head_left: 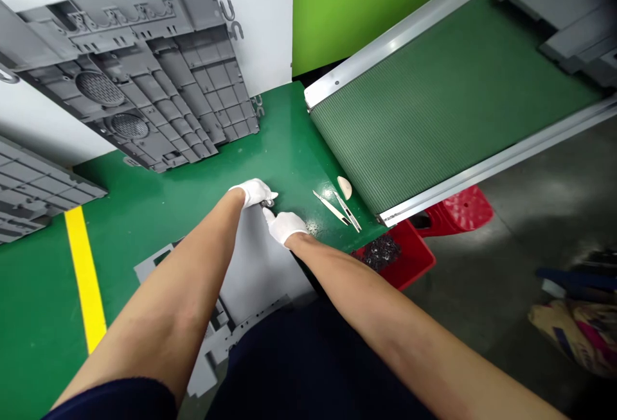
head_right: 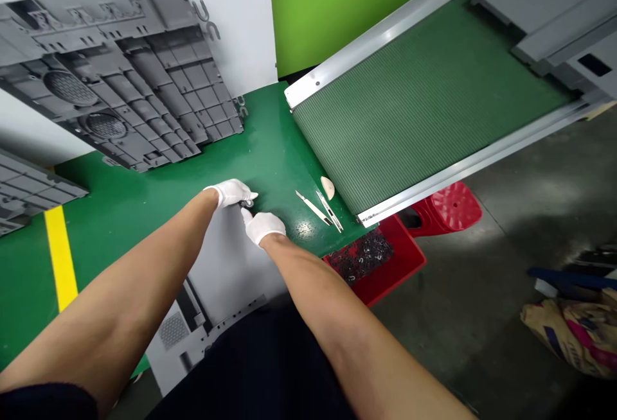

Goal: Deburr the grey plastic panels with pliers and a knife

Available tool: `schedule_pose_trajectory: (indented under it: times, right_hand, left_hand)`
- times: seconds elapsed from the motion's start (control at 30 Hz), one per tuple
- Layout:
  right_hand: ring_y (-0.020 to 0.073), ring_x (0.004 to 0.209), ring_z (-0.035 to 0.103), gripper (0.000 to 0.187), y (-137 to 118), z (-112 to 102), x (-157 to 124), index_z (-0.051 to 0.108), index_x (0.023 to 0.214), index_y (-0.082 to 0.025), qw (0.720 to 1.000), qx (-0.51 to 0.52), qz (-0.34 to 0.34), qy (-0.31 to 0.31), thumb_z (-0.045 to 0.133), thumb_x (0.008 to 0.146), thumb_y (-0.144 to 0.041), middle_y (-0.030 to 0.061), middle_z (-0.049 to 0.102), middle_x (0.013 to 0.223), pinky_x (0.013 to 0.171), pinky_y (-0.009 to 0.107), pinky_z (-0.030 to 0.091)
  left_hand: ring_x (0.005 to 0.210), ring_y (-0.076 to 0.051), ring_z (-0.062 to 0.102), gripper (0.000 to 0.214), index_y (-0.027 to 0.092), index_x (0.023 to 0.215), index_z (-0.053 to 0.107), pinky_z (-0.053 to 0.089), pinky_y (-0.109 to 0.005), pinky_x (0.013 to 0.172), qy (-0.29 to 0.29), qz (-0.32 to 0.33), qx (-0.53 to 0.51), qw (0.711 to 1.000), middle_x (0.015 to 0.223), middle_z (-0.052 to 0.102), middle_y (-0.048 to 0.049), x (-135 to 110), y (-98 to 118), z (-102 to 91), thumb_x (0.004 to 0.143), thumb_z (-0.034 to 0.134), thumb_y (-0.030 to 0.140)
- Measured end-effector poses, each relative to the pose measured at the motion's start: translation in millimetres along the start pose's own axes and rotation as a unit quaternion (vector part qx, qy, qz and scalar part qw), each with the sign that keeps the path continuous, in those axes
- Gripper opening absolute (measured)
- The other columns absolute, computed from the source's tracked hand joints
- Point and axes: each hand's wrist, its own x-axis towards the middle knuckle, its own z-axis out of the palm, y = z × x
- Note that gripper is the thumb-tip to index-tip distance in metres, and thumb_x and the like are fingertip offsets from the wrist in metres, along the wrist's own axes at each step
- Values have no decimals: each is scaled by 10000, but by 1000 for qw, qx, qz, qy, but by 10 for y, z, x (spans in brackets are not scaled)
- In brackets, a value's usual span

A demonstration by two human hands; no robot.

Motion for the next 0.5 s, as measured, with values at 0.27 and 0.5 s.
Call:
schedule_pose_trajectory:
  times: [0.27,0.5]
  right_hand:
    - [338,1048,637,836,-47,-25,113,712,1063,-49,998,48,21,38,197,934,-695,249,690,1083,888,405,463]
    - [317,1072,630,745,-31,-69,162,708,1130,-112,998,45,33,34,315,912,-706,217,687,1148,893,384,466]
  left_hand:
    - [779,-154,621,456,202,814,748,454,-209,682,-47,15,4,999,896,762,-26,215,-113,-3,744,611,631]
    - [816,-148,634,429,208,858,757,465,-199,716,-32,34,-50,998,929,764,-24,302,-190,76,778,598,598]
